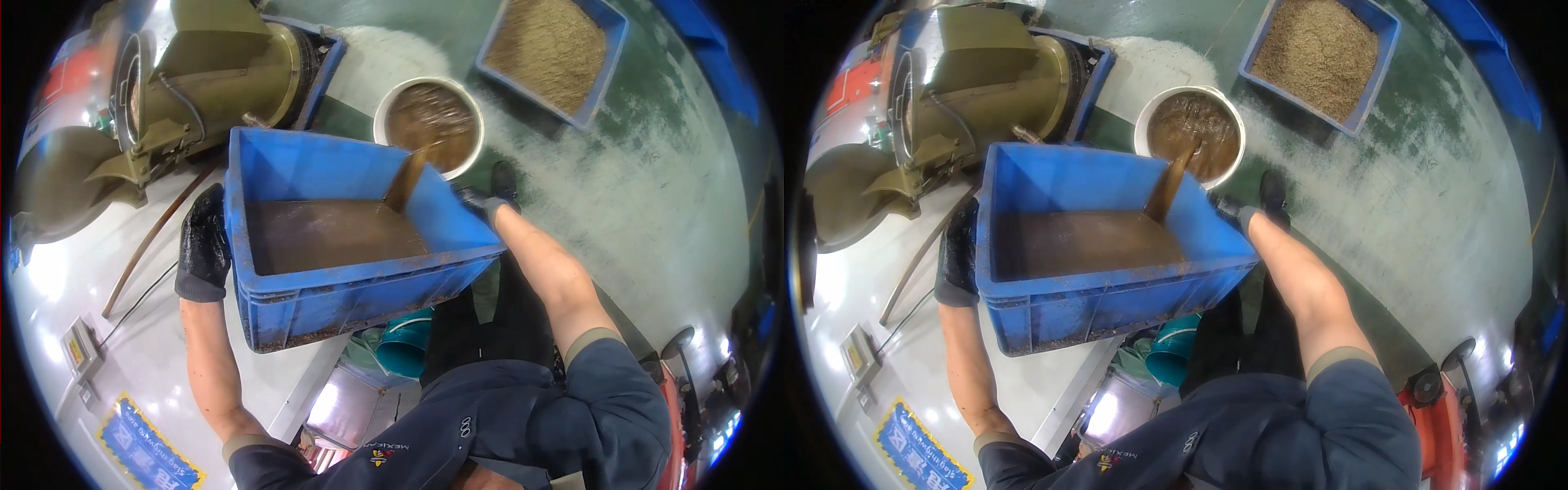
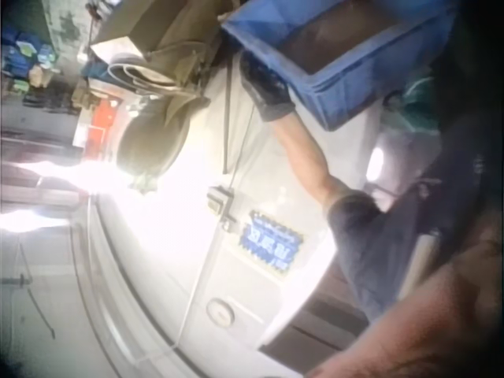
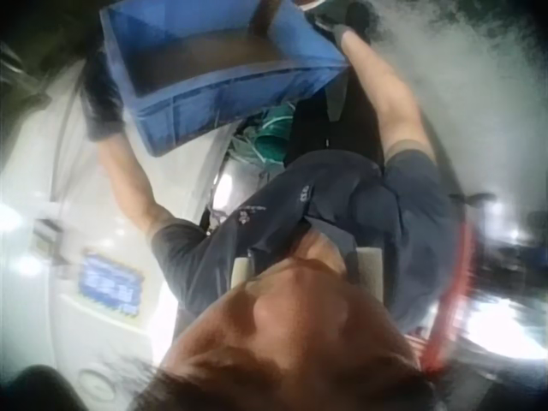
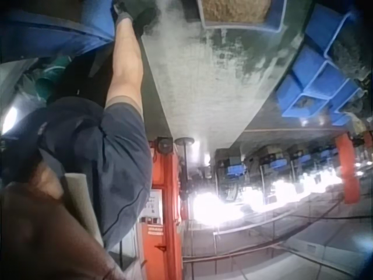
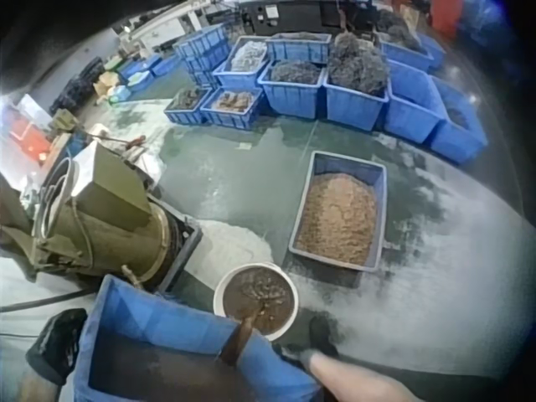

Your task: The recorder shovels material from blue bins into a machine, pours a slurry-like substance from a bin into a bucket, and manually sieves material in a container.

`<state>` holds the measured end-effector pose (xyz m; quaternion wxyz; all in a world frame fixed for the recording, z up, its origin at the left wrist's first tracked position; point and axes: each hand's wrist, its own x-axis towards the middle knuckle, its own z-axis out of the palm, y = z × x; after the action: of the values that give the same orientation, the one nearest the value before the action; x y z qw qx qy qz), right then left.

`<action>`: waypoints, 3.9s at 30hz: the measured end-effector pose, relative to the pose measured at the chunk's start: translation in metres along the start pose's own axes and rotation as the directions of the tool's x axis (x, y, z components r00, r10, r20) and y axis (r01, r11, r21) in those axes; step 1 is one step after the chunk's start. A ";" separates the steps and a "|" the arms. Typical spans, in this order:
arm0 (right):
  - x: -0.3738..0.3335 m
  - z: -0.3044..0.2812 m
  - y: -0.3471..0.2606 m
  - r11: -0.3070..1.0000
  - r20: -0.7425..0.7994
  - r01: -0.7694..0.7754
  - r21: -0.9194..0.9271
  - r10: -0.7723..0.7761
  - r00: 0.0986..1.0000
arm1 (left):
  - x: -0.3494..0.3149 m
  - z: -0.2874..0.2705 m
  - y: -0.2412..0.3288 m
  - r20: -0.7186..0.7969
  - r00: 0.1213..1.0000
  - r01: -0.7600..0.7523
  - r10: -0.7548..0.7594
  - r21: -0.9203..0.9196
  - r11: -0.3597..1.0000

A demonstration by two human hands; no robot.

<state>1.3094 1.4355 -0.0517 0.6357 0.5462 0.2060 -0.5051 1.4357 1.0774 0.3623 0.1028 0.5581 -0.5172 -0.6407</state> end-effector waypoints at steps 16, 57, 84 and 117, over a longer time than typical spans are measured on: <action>0.010 0.000 0.003 0.673 0.162 -0.241 0.700 0.179 0.970 | -0.005 0.005 0.012 0.181 0.965 -0.263 0.192 0.610 0.747; -0.070 0.004 -0.011 -0.014 0.361 0.361 -0.933 -0.080 0.929 | -0.117 -0.079 -0.062 -0.100 0.990 -0.025 0.098 0.562 0.827; -0.279 0.387 -0.345 -0.453 0.509 0.235 -0.860 -0.720 0.473 | -0.220 0.097 -0.432 -0.075 0.400 0.442 -0.914 -0.857 0.264; 0.207 0.443 -0.328 -0.599 0.425 0.175 -0.782 -0.306 0.852 | -0.171 0.298 -0.435 0.022 0.363 0.321 -0.932 -0.941 0.103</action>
<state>0.9802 0.9844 -0.2389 0.6054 -0.3341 0.6942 -0.1999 1.4454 1.5552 0.0815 0.2025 0.7701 0.2537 -0.5492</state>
